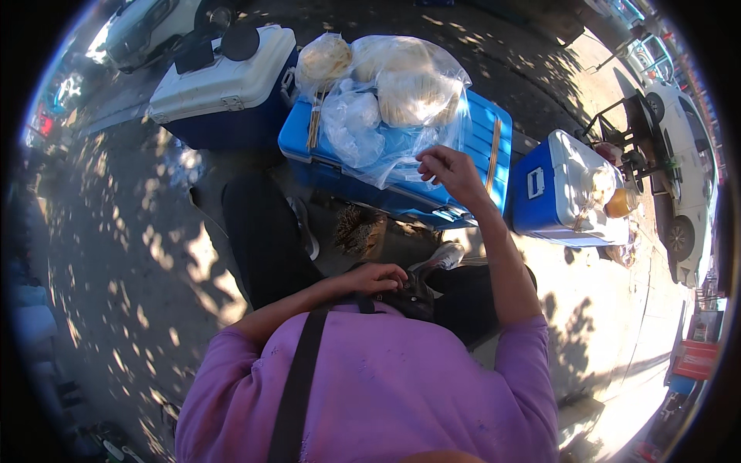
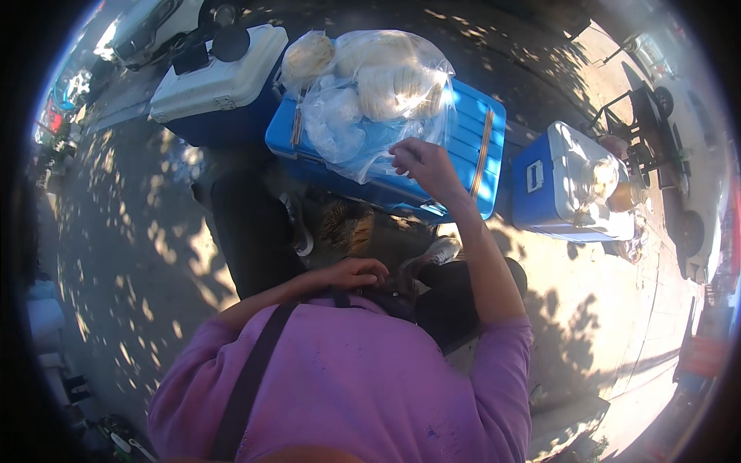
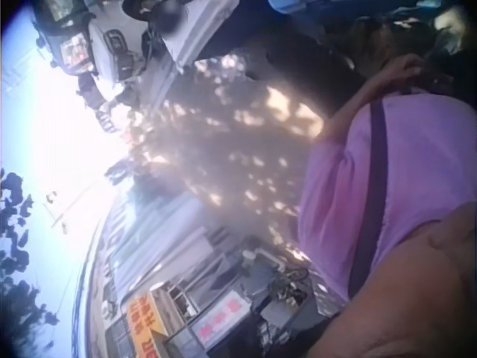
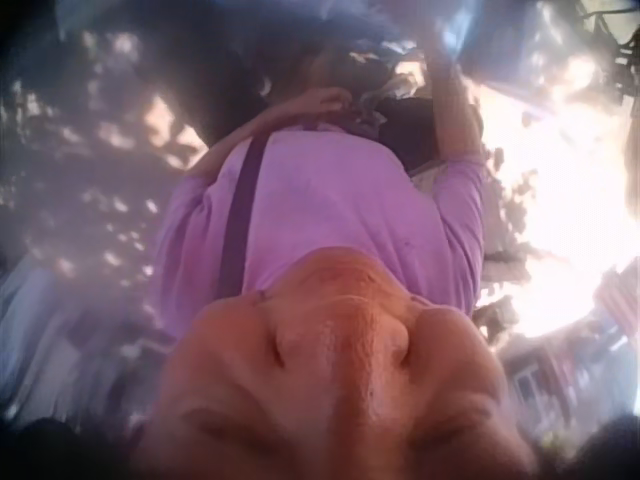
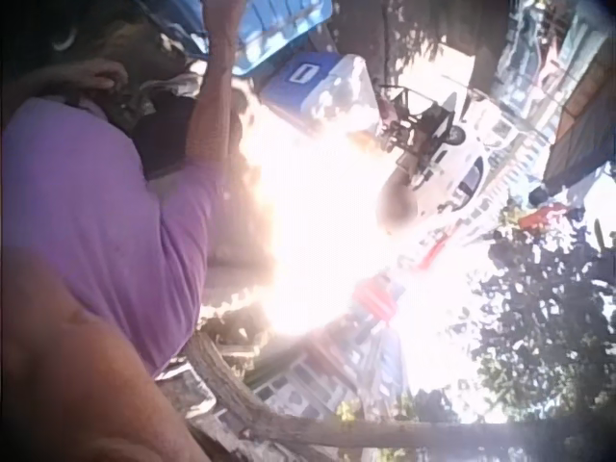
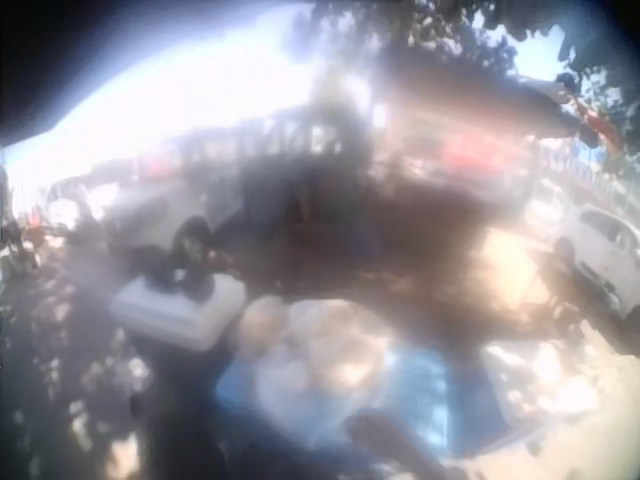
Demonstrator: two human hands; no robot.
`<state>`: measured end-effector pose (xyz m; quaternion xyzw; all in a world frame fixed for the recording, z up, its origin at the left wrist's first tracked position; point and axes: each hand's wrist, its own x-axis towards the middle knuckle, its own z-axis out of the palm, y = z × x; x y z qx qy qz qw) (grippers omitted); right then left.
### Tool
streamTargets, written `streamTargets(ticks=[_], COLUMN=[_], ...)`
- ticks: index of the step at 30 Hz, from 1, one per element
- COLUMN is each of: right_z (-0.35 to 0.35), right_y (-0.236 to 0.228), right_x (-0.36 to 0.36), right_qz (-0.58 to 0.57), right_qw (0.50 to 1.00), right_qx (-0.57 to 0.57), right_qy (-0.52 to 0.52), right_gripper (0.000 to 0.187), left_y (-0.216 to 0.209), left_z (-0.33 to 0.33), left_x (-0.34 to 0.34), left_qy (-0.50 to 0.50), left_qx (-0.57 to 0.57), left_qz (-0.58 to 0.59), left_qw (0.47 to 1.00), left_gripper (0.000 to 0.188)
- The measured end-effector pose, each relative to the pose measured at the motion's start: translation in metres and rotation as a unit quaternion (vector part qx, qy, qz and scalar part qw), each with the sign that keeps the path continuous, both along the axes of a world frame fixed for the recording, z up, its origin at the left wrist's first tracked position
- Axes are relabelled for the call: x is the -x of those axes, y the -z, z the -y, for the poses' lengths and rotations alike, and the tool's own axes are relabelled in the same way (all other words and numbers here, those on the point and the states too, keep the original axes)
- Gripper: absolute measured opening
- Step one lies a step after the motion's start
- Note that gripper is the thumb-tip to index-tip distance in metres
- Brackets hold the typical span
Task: The person sits on the ground and assembles round flatbreads onto wooden skewers, then places them into plastic bags. The person handles the flatbreads and skewers by hand, repeatedly picking up items and packaging them.
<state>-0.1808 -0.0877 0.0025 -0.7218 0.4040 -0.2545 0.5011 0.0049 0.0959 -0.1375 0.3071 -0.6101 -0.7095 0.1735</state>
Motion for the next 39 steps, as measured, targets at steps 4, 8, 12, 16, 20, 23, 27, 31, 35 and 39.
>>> streamTargets(ticks=[4,8,12,16,20,23,27,31,35,39], right_z=[-0.019,0.019,0.054,0.060,0.071,0.062,0.071,0.069,0.009,-0.028], right_y=[0.012,0.031,0.029,0.056,0.082,0.074,0.051,0.022,-0.035,-0.071], right_x=[-0.134,-0.212,-0.259,-0.278,-0.275,-0.280,-0.279,-0.259,-0.207,-0.108], right_qz=[0.004,-0.083,-0.293,-0.308,-0.300,-0.055,0.209,0.312,0.321,0.362], right_qw=[0.988,0.953,0.922,0.925,0.912,0.973,0.930,0.899,0.921,0.923], right_qx=[0.095,0.287,0.246,0.196,0.238,0.075,-0.193,-0.284,-0.221,-0.128], right_qy=[-0.124,-0.041,0.061,0.105,0.148,0.210,0.231,0.117,0.010,0.013], right_gripper=[0.026,0.032,0.053,0.073,0.075,0.069,0.029,0.022,0.026,0.044], left_y=[-0.009,0.002,0.002,0.010,0.021,0.010,-0.030,0.001,0.005,0.005], left_z=[-0.003,-0.004,-0.009,-0.009,-0.010,-0.005,-0.002,0.000,0.005,0.007], left_x=[-0.010,-0.020,-0.041,-0.056,-0.052,-0.057,-0.062,-0.058,-0.058,-0.055], left_qy=[0.008,0.007,-0.064,-0.099,-0.100,-0.073,-0.045,-0.048,-0.062,-0.063], left_qx=[0.042,0.042,0.005,-0.001,0.014,0.087,0.030,-0.040,-0.073,-0.082], left_qz=[-0.022,-0.041,-0.089,-0.133,-0.146,-0.068,0.046,-0.034,-0.041,-0.026], left_qw=[0.999,0.998,0.994,0.986,0.984,0.991,0.997,0.997,0.995,0.994], left_gripper=[0.032,0.030,0.028,0.028,0.026,0.025,0.025,0.029,0.033,0.033])
